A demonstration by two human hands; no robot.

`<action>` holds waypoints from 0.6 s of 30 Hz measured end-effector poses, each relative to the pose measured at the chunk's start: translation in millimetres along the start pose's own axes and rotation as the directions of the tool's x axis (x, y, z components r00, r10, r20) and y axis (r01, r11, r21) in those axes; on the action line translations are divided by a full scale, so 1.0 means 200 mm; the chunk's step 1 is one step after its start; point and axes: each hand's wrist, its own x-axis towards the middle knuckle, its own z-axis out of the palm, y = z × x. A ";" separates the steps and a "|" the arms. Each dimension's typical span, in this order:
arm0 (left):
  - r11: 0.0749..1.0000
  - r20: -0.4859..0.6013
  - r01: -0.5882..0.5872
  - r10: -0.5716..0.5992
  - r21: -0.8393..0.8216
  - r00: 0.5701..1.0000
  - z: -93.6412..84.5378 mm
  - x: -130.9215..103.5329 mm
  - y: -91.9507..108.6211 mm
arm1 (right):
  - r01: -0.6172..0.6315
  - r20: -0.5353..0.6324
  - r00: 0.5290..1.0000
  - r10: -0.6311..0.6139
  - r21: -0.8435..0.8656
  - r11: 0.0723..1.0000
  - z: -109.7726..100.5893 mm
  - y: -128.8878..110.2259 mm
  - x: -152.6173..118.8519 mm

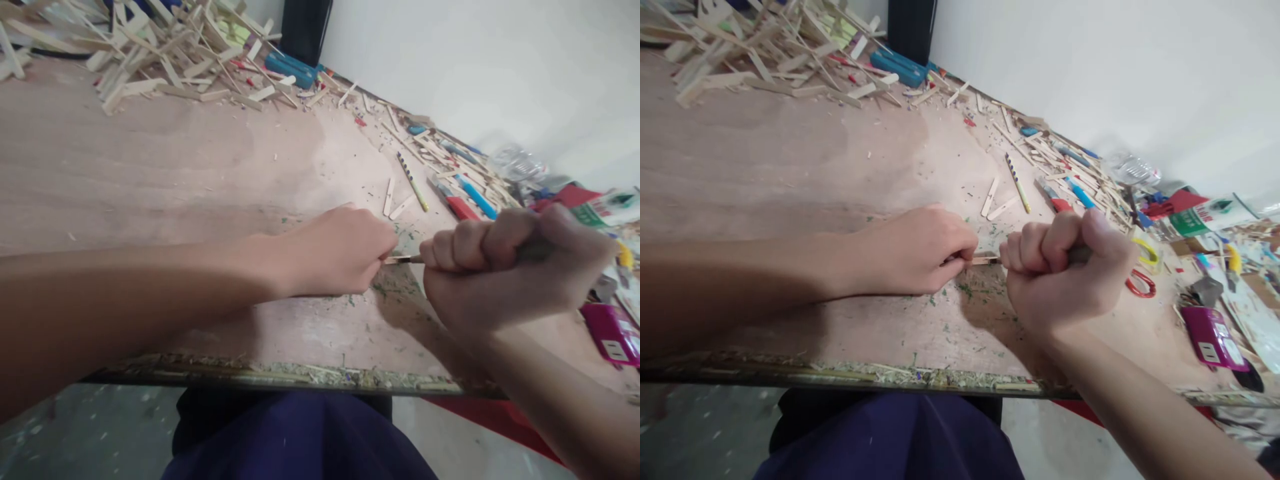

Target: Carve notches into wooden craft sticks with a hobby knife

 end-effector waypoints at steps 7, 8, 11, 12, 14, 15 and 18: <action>1.000 -0.002 -0.010 0.010 0.011 1.000 0.01 0.00 0.00 | 0.026 -0.053 0.998 -0.025 0.027 0.999 0.01 0.01 0.00; 1.000 -0.004 -0.011 0.011 0.015 1.000 0.01 0.00 0.01 | 0.021 -0.067 0.998 -0.019 0.034 0.999 0.01 0.01 0.00; 0.999 -0.010 -0.016 0.016 0.031 1.000 0.01 0.00 0.01 | -0.022 -0.098 0.995 0.027 0.051 0.998 -0.01 0.02 0.02; 0.999 -0.011 -0.019 0.019 0.034 1.000 0.01 0.00 0.01 | -0.035 -0.118 0.992 0.042 0.063 0.997 -0.02 0.03 0.03; 0.999 -0.010 -0.028 0.028 0.032 1.000 0.01 0.00 0.01 | -0.070 -0.140 0.987 0.080 0.074 0.995 -0.05 0.05 0.07; 0.999 -0.012 -0.033 0.033 0.030 0.999 0.01 0.00 0.01 | -0.093 -0.148 0.984 0.104 0.080 0.992 -0.07 0.06 0.09; 0.999 -0.015 -0.036 0.036 0.023 0.999 0.02 -0.01 -0.01 | -0.154 -0.157 0.973 0.167 0.096 0.983 -0.12 0.09 0.15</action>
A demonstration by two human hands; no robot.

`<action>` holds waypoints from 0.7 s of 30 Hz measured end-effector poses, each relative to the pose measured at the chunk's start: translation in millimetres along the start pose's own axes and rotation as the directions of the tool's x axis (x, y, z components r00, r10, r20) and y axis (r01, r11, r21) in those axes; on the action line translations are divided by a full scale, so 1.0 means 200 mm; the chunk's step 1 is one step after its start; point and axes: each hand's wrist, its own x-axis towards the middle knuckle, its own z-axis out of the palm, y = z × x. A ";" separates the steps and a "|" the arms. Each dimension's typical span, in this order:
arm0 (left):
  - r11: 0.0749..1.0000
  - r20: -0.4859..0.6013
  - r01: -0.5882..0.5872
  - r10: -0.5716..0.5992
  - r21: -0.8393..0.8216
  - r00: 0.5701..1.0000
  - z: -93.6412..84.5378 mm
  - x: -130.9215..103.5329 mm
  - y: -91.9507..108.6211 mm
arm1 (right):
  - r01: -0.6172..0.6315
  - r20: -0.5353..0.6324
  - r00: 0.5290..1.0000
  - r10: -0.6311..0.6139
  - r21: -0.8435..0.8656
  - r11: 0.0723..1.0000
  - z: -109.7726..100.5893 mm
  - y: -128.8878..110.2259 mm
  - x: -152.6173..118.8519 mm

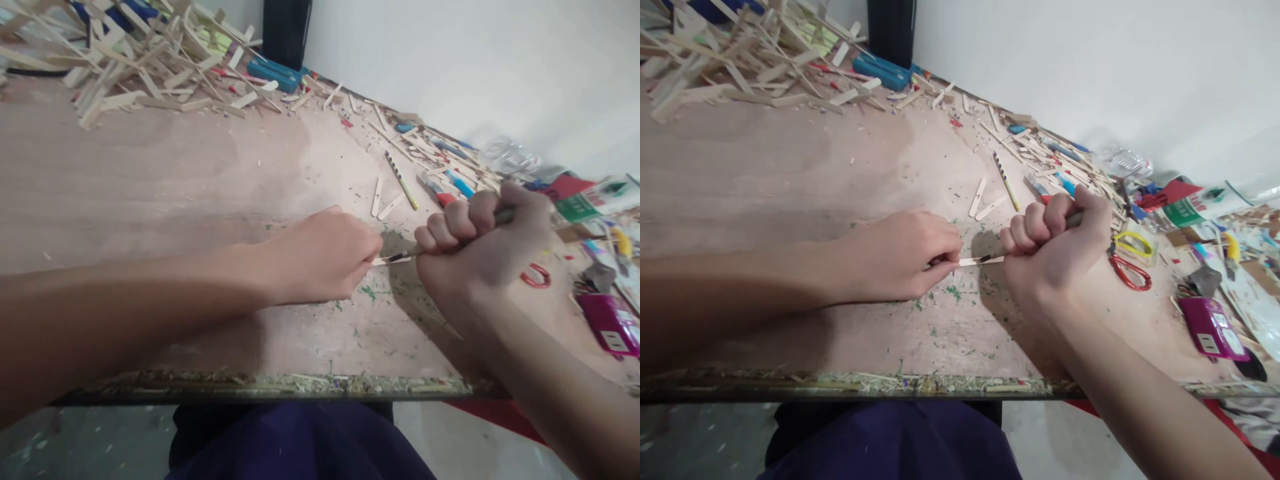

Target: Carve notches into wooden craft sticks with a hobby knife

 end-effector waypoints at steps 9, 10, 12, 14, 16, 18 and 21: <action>0.998 -0.004 -0.054 0.054 -0.012 0.999 0.02 -0.02 -0.04 | 0.062 0.127 0.990 -0.056 -0.040 0.997 0.08 -0.09 -0.10; 0.999 0.001 -0.046 0.046 -0.005 0.999 0.02 -0.02 -0.04 | 0.104 0.156 0.983 -0.095 -0.046 0.994 0.11 -0.11 -0.12; 1.000 0.016 -0.029 0.030 -0.001 0.999 0.02 -0.02 -0.04 | 0.119 0.210 0.973 -0.100 -0.085 0.989 0.14 -0.14 -0.16; 1.000 0.030 -0.015 0.015 -0.013 0.999 0.02 -0.01 -0.05 | 0.119 0.259 0.963 -0.078 -0.146 0.982 0.15 -0.15 -0.19; 1.000 0.033 -0.007 0.007 -0.021 0.999 0.02 -0.01 -0.04 | 0.158 0.291 0.952 -0.099 -0.186 0.970 0.13 -0.14 -0.21; 1.000 0.028 -0.005 0.006 -0.026 1.000 0.02 -0.01 -0.04 | 0.194 0.294 0.946 -0.138 -0.169 0.966 0.11 -0.12 -0.22; 1.000 0.015 -0.002 0.003 -0.030 1.000 0.02 -0.01 -0.03 | 0.161 0.171 0.974 -0.152 -0.045 0.986 0.08 -0.07 -0.18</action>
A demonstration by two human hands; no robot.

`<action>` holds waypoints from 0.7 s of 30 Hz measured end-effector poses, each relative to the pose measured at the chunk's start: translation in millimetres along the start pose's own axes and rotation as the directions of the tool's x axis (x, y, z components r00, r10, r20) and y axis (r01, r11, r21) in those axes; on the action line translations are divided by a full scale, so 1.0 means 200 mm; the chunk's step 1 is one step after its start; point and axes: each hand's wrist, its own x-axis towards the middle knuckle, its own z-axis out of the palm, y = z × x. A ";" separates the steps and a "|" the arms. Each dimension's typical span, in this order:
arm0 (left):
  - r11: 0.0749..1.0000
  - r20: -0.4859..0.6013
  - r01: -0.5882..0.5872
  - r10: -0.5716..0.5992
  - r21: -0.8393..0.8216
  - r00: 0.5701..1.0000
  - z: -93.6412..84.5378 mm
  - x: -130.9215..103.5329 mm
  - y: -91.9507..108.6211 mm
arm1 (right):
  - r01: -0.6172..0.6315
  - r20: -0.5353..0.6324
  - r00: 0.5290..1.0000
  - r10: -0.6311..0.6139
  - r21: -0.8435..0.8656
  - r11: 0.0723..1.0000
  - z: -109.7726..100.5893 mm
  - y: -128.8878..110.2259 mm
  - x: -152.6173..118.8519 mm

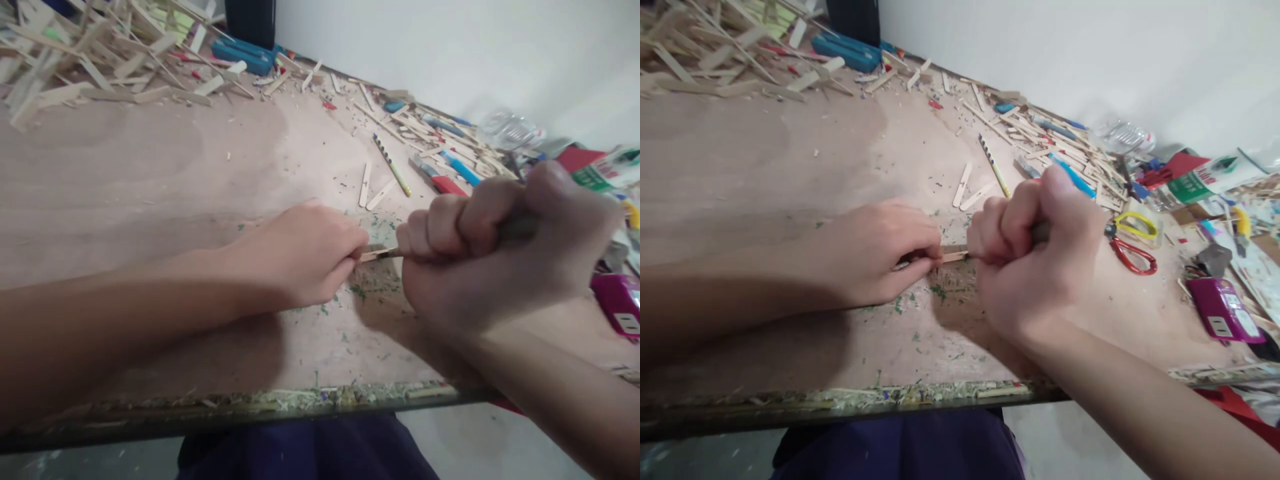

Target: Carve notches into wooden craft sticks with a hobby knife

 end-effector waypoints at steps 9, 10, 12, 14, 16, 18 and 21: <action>0.994 -0.080 -0.086 0.081 -0.072 0.994 0.02 -0.02 -0.03 | -0.134 -0.073 0.987 0.145 0.143 0.981 -0.11 0.09 0.12; 0.994 -0.089 -0.092 0.087 -0.061 0.992 0.03 -0.03 -0.03 | -0.124 -0.064 0.989 0.135 0.147 0.981 -0.10 0.08 0.11; 0.995 -0.099 -0.096 0.093 -0.030 0.991 0.03 -0.03 -0.04 | -0.100 -0.033 0.994 0.106 0.150 0.984 -0.07 0.06 0.08; 0.995 -0.099 -0.097 0.096 -0.003 0.990 0.02 -0.03 -0.03 | -0.071 0.009 0.997 0.071 0.152 0.986 -0.05 0.04 0.07; 0.996 -0.085 -0.091 0.091 0.006 0.992 0.02 -0.02 -0.03 | -0.047 0.087 0.996 0.035 0.136 0.990 -0.04 0.02 0.06; 0.997 -0.055 -0.075 0.075 0.008 0.996 0.01 -0.01 -0.02 | -0.043 0.198 0.980 0.024 0.093 0.995 -0.05 0.01 0.07; 0.999 -0.012 -0.041 0.041 0.019 0.999 0.00 0.00 -0.01 | -0.068 0.356 0.933 0.049 0.042 0.997 -0.09 -0.02 0.09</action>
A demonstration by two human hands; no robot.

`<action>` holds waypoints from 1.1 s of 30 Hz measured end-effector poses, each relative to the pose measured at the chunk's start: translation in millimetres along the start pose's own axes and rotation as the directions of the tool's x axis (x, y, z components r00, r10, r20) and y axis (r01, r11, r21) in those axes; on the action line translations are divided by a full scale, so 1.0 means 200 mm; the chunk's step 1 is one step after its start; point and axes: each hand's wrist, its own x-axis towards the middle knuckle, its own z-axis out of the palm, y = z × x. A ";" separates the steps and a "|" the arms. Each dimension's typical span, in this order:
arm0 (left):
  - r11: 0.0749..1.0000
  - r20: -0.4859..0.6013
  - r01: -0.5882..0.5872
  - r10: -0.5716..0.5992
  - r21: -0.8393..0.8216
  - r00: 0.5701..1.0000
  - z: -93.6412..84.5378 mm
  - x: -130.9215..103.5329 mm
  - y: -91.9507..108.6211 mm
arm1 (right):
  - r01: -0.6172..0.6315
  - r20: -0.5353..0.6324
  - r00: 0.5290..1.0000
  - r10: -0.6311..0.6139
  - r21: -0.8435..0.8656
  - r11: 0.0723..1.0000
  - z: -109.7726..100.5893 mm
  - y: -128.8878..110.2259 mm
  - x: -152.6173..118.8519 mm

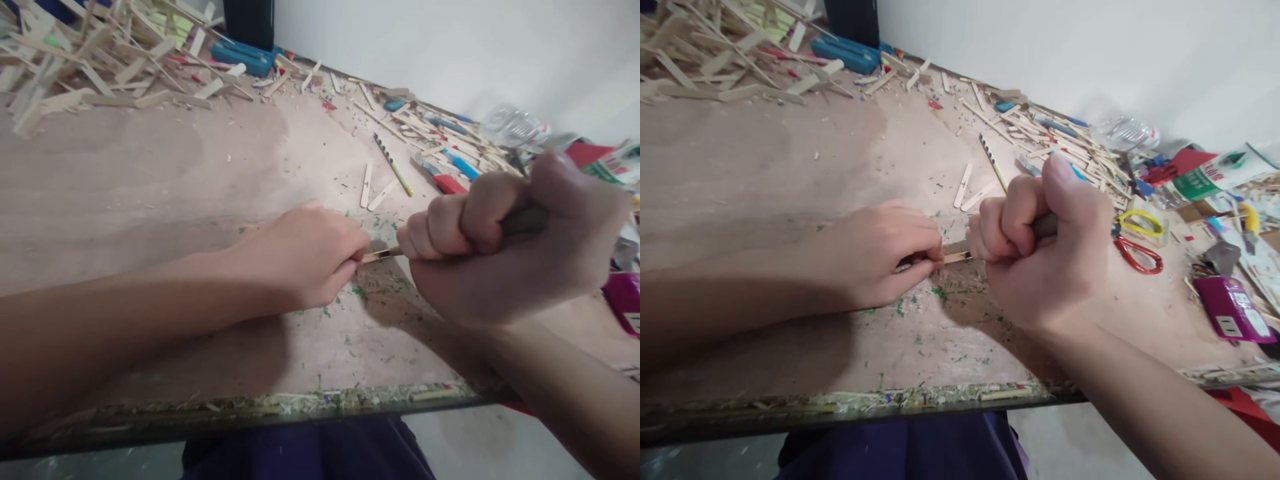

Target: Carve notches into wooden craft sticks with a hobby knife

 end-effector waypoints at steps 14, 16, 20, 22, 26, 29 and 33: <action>0.999 -0.006 -0.018 0.018 -0.043 1.000 0.01 -0.01 0.00 | -0.242 0.216 0.949 0.229 0.034 0.970 -0.10 -0.04 0.07; 0.998 -0.011 -0.034 0.034 -0.052 0.999 0.01 -0.01 -0.01 | -0.191 0.185 0.966 0.180 0.043 0.981 -0.11 -0.02 0.07; 0.997 -0.028 -0.055 0.054 -0.045 0.998 0.02 -0.02 -0.01 | -0.099 0.091 0.991 0.094 0.056 0.993 -0.11 -0.01 0.06; 0.998 -0.029 -0.055 0.054 -0.033 0.998 0.02 -0.02 -0.01 | -0.144 0.038 0.989 0.142 0.049 0.988 -0.09 -0.01 0.05; 0.999 -0.020 -0.047 0.047 -0.013 0.999 0.02 -0.02 0.00 | -0.175 0.021 0.984 0.174 0.057 0.983 -0.03 -0.01 0.03; 0.999 -0.013 -0.045 0.045 -0.018 0.999 0.01 -0.02 -0.01 | -0.144 0.006 0.990 0.144 0.086 0.986 -0.02 0.00 0.02; 0.998 -0.008 -0.051 0.051 -0.027 0.999 0.01 -0.02 -0.01 | -0.128 0.137 0.984 0.116 0.083 0.988 -0.09 0.01 0.05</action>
